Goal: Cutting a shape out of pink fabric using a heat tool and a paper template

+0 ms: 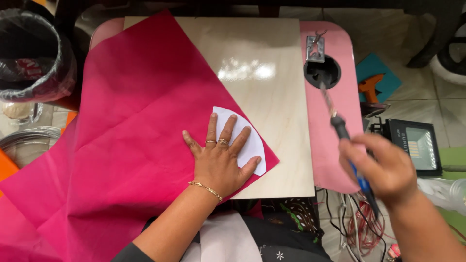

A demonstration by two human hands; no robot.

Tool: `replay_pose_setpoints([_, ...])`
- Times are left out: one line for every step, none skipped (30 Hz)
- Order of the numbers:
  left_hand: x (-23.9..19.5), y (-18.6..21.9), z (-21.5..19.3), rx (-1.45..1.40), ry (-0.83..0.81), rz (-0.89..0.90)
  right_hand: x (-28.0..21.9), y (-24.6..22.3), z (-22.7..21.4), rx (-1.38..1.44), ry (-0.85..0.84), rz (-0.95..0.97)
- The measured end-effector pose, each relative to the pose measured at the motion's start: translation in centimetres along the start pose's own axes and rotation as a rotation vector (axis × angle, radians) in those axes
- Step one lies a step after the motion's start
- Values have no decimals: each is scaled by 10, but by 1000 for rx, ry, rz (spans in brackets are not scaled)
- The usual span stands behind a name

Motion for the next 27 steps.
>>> replay_pose_setpoints([1,0,-5,0,8,2,0,15,4,-7,4,-2])
replay_pose_setpoints([2,0,-3,0,-52,3,1,29,11,-71,-13,-17])
replay_pose_setpoints([3,0,-1,-1,-112,4,2,43,18,-135,-30,-31])
replay_pose_setpoints([4,0,-3,0,-104,2,3,54,23,-140,-26,-36])
replay_pose_setpoints([4,0,-1,-8,-133,3,4,66,29,-173,-34,-36])
replay_pose_setpoints([3,0,1,-16,-163,4,6,78,35,-204,-43,-37])
replay_pose_setpoints([4,0,-2,-15,-156,1,10,86,40,-208,-38,-42])
replay_pose_setpoints([4,0,0,-16,-195,4,14,91,44,-216,-36,-61])
replay_pose_setpoints([4,1,2,-17,-234,7,17,97,49,-224,-33,-79])
replay_pose_setpoints([4,1,2,-15,-230,6,24,100,53,-227,-29,-82])
replay_pose_setpoints([4,0,1,-21,-206,4,31,100,57,-197,-33,-114])
replay_pose_setpoints([4,0,1,-28,-186,1,37,100,61,-165,-39,-145])
replay_pose_setpoints([4,0,-1,-28,-184,-2,40,102,65,-165,-38,-148])
replay_pose_setpoints([4,1,0,-29,-202,-1,43,103,71,-196,-46,-165])
replay_pose_setpoints([4,1,1,-31,-220,-1,46,104,77,-227,-55,-182])
replay_pose_setpoints([4,0,0,-31,-221,-4,48,106,80,-225,-55,-185])
replay_pose_setpoints([4,1,1,-36,-235,-1,49,106,84,-231,-57,-194])
replay_pose_setpoints([3,1,1,-41,-250,2,50,107,88,-236,-60,-203])
replay_pose_setpoints([3,0,3,-42,-252,-2,51,107,90,-233,-60,-205])
replay_pose_setpoints([4,1,1,-34,-218,2,51,106,92,-233,-62,-216])
replay_pose_setpoints([4,1,0,-26,-185,6,51,106,94,-233,-63,-228])
replay_pose_setpoints([4,1,-1,-27,-188,4,47,107,96,-230,-66,-228])
replay_pose_setpoints([4,1,0,-28,-199,4,44,112,100,-202,-92,-189])
replay_pose_setpoints([4,1,0,-29,-210,4,41,116,104,-173,-120,-149])
replay_pose_setpoints([4,1,0,-31,-215,3,39,116,103,-169,-123,-148])
replay_pose_setpoints([4,1,-1,-36,-210,6,36,119,107,-154,-162,-102])
replay_pose_setpoints([5,1,-2,-41,-206,8,33,123,110,-138,-201,-55])
Point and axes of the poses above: each hand's wrist, its own x-axis towards the middle knuckle, its own z-axis out of the palm, y = z × x, the point moved 10 cm from there along x, towards the middle knuckle, and after that the axes turned 13 degrees about x, right-handed, at the moved point
